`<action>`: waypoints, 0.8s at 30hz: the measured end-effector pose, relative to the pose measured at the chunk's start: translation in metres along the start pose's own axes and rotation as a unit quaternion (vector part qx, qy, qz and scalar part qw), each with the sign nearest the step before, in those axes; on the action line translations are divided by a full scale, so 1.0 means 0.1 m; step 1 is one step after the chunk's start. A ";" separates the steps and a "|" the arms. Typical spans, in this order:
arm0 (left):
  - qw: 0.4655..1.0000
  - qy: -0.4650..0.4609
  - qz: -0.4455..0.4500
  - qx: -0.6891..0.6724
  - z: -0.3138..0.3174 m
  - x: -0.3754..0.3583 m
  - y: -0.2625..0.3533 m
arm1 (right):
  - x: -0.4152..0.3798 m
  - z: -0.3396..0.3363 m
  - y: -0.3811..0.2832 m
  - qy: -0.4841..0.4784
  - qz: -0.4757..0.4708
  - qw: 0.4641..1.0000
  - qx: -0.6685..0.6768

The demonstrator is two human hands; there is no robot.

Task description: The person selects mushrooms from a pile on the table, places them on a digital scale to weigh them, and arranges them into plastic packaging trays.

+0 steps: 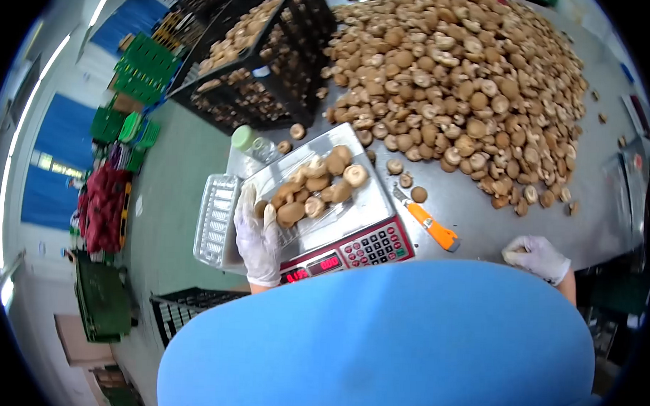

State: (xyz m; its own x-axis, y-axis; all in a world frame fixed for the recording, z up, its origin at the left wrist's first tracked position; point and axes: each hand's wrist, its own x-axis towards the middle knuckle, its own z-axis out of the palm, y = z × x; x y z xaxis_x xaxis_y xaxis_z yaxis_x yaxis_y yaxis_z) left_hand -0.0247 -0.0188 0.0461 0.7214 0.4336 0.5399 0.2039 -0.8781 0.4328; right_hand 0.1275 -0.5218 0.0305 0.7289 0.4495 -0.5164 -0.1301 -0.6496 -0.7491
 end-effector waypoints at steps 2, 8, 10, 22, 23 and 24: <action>0.998 -0.027 0.047 -0.015 0.13 -0.12 -0.29 | -0.28 -0.18 0.01 -0.070 0.206 0.971 -0.100; 0.998 -0.058 0.018 0.024 0.10 -0.07 -0.03 | -0.03 -0.18 -0.19 0.069 -0.094 0.984 -0.137; 0.997 -0.057 0.023 0.035 0.12 -0.09 -0.04 | 0.43 0.02 -0.43 0.100 -0.223 0.967 -0.071; 0.998 0.022 0.005 -0.061 0.04 -0.30 0.03 | 2.68 0.91 -1.69 0.139 -0.329 0.799 -0.484; 0.999 0.019 0.000 -0.032 0.03 -0.31 0.02 | 2.74 0.92 -1.65 0.136 -0.330 0.799 -0.484; 0.999 0.018 -0.003 -0.032 0.02 -0.28 -0.04 | 2.82 0.92 -1.53 0.137 -0.366 0.800 -0.456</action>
State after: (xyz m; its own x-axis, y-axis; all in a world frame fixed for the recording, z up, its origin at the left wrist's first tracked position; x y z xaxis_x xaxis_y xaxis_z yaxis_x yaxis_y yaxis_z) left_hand -0.0444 -0.0280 0.0283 0.6956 0.4466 0.5628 0.1645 -0.8615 0.4803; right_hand 0.2914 -0.2394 -0.0384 0.5220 0.8437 0.1250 0.8517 -0.5078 -0.1295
